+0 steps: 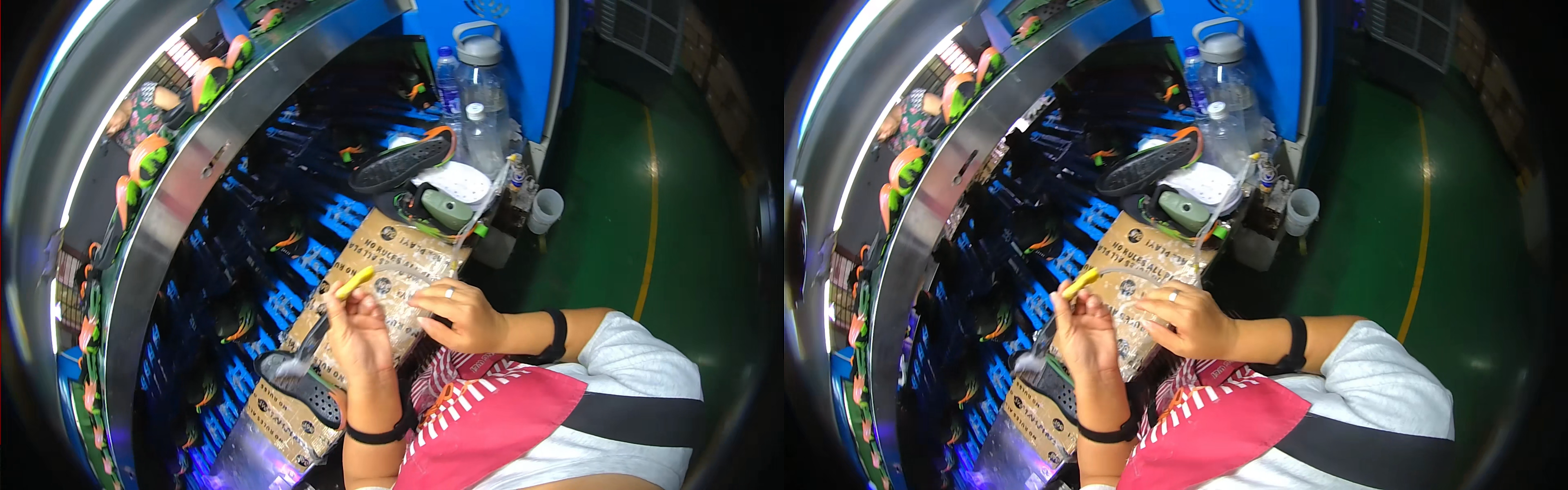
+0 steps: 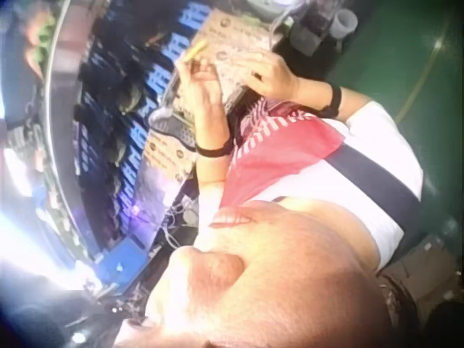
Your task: The person pours liquid from a bottle onto a cloth, wipes the edges of a shoe sole, and applies a substance to the sole using a brush. They then wipe the sole again with the cloth and place it on a conveyor belt.
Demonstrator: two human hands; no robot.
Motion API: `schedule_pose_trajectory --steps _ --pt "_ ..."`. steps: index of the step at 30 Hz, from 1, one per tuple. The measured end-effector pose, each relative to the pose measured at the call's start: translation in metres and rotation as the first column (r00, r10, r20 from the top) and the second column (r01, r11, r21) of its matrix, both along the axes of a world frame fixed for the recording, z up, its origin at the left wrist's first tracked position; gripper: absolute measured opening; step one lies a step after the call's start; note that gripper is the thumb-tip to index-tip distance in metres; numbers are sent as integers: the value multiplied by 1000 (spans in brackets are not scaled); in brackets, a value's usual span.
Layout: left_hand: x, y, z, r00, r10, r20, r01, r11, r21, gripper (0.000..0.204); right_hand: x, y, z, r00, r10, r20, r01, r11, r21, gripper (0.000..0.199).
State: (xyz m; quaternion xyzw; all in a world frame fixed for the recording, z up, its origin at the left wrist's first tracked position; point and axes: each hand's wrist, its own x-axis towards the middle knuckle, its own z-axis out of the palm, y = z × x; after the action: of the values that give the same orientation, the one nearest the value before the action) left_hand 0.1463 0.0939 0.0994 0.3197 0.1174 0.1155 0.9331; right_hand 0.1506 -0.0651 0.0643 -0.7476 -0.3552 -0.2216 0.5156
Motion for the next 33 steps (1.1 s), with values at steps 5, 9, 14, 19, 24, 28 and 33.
schedule_pose_trajectory --steps 5,9,14,19,24,28,33 --pt "-2 -16 2 992 -119 30 120 992 -38 30 -18 -6 10 992 -128 -18 121 970 -212 36" --pt "10 8 8 991 61 119 -60 998 -20 28 -33 -20 30 997 -38 74 46 992 -114 35" --pt "23 14 26 979 57 195 -53 998 -29 28 -38 -9 26 980 188 58 -191 980 51 30" --pt "35 11 27 975 -39 218 62 993 -98 28 -42 -6 28 996 86 -6 -86 995 45 41" --pt "11 -47 21 872 -477 114 482 876 -27 26 -7 -12 13 826 303 -476 -24 861 508 86" --pt "7 -59 10 764 -634 -123 643 764 56 31 10 -25 14 951 201 -234 -146 961 235 72" --pt "9 -53 30 495 -764 -414 865 476 157 38 20 -35 33 864 260 -431 -31 883 469 45"
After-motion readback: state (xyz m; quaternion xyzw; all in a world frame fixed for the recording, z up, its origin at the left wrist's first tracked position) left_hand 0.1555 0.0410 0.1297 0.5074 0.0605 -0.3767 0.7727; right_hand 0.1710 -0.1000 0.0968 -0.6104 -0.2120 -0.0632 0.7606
